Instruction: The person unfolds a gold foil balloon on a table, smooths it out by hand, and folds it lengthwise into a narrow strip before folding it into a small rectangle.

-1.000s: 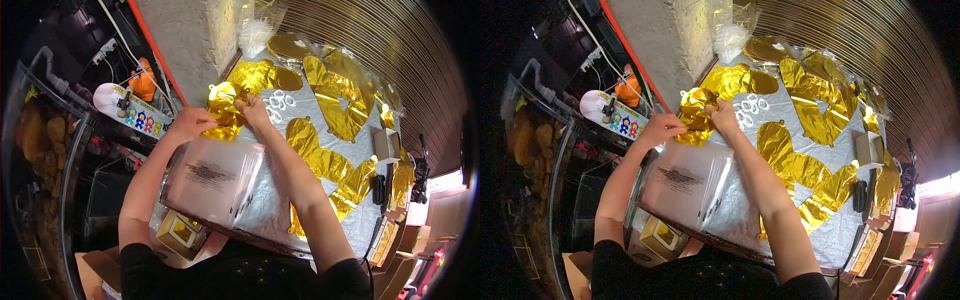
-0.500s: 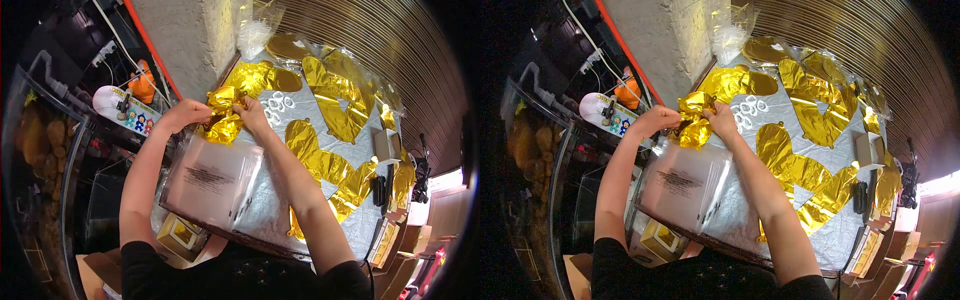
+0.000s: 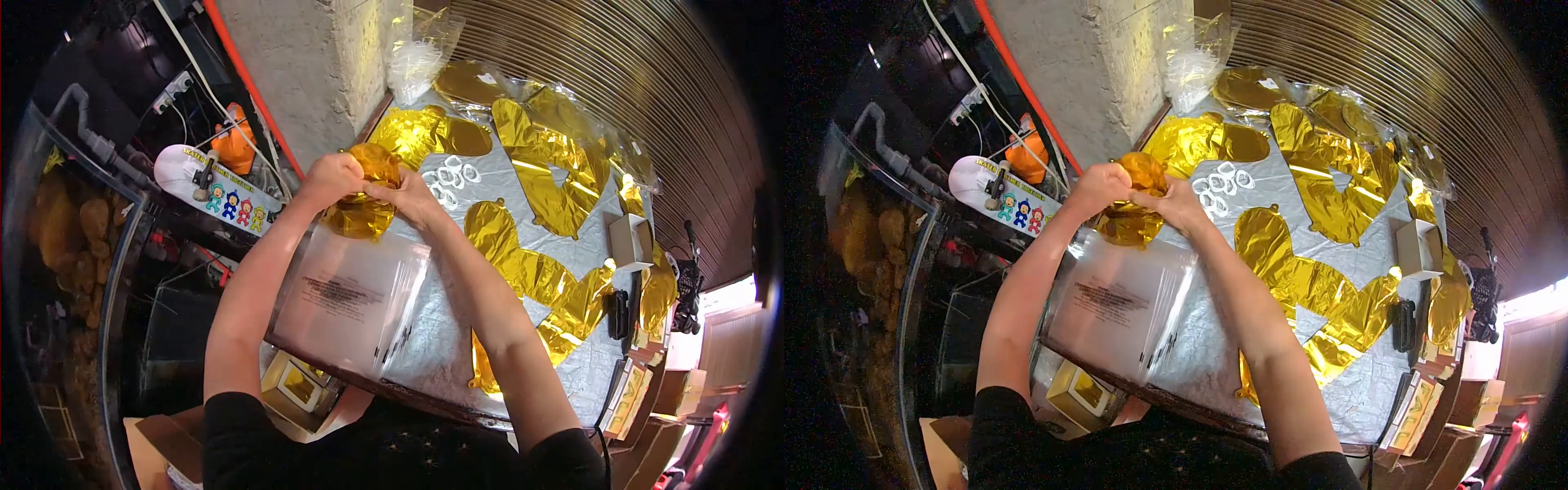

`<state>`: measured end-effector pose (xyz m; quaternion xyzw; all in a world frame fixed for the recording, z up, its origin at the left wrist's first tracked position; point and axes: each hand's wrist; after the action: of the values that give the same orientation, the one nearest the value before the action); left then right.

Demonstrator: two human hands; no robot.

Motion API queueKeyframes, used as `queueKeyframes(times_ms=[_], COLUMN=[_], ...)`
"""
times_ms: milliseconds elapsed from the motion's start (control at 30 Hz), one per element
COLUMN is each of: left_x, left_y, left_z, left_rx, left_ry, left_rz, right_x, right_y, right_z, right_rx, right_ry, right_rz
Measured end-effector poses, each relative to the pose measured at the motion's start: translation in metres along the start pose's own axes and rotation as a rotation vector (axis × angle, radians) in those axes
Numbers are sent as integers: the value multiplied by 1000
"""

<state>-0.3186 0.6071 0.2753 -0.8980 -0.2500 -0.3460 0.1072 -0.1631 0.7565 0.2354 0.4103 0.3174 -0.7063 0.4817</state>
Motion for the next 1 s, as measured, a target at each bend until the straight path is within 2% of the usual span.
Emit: queueKeyframes(times_ms=[100,200,267,300,367,400,433,500,533,567,633,667,767,833,867,900,933,1000], left_x=[4,7,19,22,57,46,41,31,18,18,21,21,36,61,57,45,36,35], left_y=[-4,1,7,16,47,51,56,66,62,63,69,68,57,34,11,-19,-45,-82], left_z=[6,9,10,7,-2,-3,0,8,14,14,12,11,6,0,6,17,27,47], left_rx=[97,179,318,364,600,400,400,324,284,285,189,190,245,246,245,213,180,186], left_ry=[115,280,433,147,-633,-656,-658,-873,-905,-904,-951,-950,-952,-952,-946,-730,-510,-472], left_rz=[-21,9,179,164,386,439,445,628,609,609,443,442,376,318,317,449,575,596], right_x=[-4,10,22,27,14,12,12,9,-1,-16,-41,-72,-95,-121,-130,-142,-145,-152], right_y=[1,-4,-6,-7,-2,-4,-8,-22,-31,-39,-67,-60,-84,-83,-83,-80,-84,-94], right_z=[0,-9,-14,-17,-5,-6,-7,-13,-16,-20,-40,-28,-28,-22,-21,-16,-18,-28], right_rx=[-35,1,27,55,104,159,212,262,299,362,409,386,367,344,318,306,307,180], right_ry=[83,314,265,217,196,83,-30,-213,-249,-191,239,199,162,286,404,466,472,337], right_rz=[28,33,25,18,-31,-3,25,-31,-22,57,-59,-57,-314,-282,-246,-223,-219,-276])
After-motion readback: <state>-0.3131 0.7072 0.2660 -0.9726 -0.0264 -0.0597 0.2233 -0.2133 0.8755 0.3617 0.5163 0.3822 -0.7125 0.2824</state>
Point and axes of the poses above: each hand's wrist, its own y-axis away from the middle knuckle, its own z-axis out of the palm, x = y × z, and after that the axes turned 11 degrees about -y, right-handed
